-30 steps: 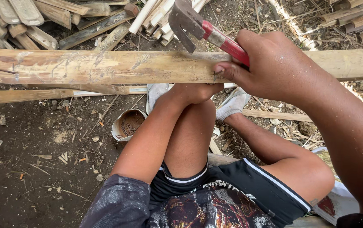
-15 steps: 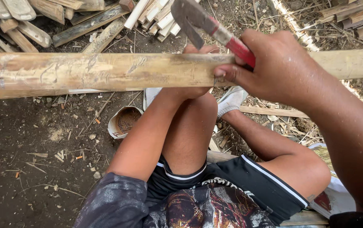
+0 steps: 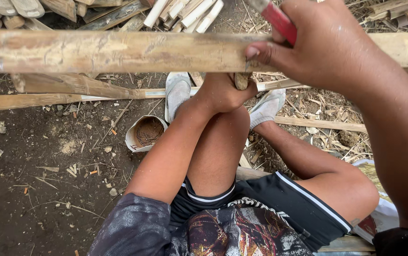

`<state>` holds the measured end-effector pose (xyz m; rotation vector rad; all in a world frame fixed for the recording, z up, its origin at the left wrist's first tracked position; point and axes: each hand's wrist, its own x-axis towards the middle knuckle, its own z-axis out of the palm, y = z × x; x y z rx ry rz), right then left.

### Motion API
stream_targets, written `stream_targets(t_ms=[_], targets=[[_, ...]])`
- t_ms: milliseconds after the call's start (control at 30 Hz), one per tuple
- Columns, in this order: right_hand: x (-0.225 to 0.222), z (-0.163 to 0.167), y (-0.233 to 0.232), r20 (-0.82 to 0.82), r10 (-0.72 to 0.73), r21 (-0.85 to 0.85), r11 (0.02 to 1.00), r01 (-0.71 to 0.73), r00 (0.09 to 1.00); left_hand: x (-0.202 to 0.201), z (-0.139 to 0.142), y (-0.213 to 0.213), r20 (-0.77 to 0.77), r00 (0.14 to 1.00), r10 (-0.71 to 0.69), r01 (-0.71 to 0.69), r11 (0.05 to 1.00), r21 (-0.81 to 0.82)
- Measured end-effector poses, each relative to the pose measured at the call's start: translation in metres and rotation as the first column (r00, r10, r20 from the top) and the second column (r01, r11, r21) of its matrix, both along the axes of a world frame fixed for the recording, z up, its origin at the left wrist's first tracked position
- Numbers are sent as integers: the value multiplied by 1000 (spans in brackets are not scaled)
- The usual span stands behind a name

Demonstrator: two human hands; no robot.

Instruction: The person assembles a wooden frame by positioning planks and securing them with nails. They use a hammer to drive nails into the wood, repeatedly picking up nails from a container and hammering them into place.

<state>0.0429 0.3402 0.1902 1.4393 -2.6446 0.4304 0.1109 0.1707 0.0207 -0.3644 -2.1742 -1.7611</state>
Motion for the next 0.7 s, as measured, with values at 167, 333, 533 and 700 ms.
stream_targets(t_ms=[167,333,533,700], targets=[[6,6,-4,5,-106,84,991,105,994,-4,-3,3,-80,996,32,-34,999,-21],[14,5,-3,39,-96,64,994,94,995,-6,-9,0,-37,999,29,-33,992,-121],[17,0,-1,10,-66,74,995,65,998,-7,-16,-3,-89,996,33,-56,959,-277],[18,-6,2,43,-81,67,995,78,996,-8,-20,-3,20,999,28,-22,960,-277]])
